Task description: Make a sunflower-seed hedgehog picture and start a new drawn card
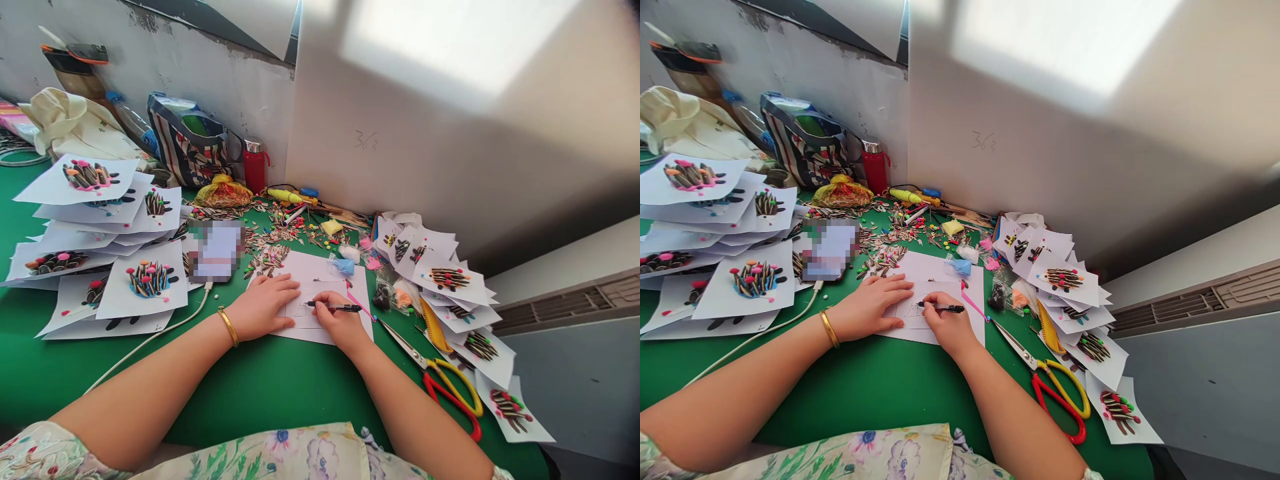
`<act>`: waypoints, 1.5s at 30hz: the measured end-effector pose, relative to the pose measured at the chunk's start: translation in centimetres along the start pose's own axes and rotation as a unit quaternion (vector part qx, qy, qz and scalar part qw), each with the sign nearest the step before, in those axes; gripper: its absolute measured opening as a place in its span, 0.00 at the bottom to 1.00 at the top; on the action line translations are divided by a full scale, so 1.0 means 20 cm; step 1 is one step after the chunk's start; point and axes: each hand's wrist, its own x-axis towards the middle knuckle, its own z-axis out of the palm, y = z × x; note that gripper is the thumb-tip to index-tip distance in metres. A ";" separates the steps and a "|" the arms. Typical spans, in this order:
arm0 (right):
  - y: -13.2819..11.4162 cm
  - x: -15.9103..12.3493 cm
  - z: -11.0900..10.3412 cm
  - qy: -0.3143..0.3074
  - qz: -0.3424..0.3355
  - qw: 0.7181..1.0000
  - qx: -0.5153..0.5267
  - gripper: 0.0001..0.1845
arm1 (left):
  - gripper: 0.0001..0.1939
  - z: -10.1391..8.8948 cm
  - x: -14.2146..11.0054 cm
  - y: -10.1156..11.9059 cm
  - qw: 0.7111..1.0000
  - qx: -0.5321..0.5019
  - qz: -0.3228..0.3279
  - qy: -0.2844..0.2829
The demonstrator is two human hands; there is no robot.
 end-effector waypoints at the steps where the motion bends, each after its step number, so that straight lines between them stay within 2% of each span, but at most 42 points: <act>1: 0.00 0.00 -0.01 0.005 0.001 1.000 -0.004 0.10 | 0.29 0.00 0.00 0.00 1.000 0.000 0.000 -0.001; 6: 0.00 0.00 -0.03 0.028 0.020 0.999 -0.022 0.08 | 0.29 0.00 0.00 0.00 1.000 -0.002 0.001 -0.001; 19: -0.01 -0.01 -0.08 0.030 0.051 0.996 -0.064 0.07 | 0.29 0.00 0.00 0.00 1.000 -0.015 -0.002 -0.003; 45: 0.01 -0.02 -0.06 0.002 0.048 0.997 -0.059 0.07 | 0.29 0.00 0.00 0.00 1.000 -0.007 0.000 -0.001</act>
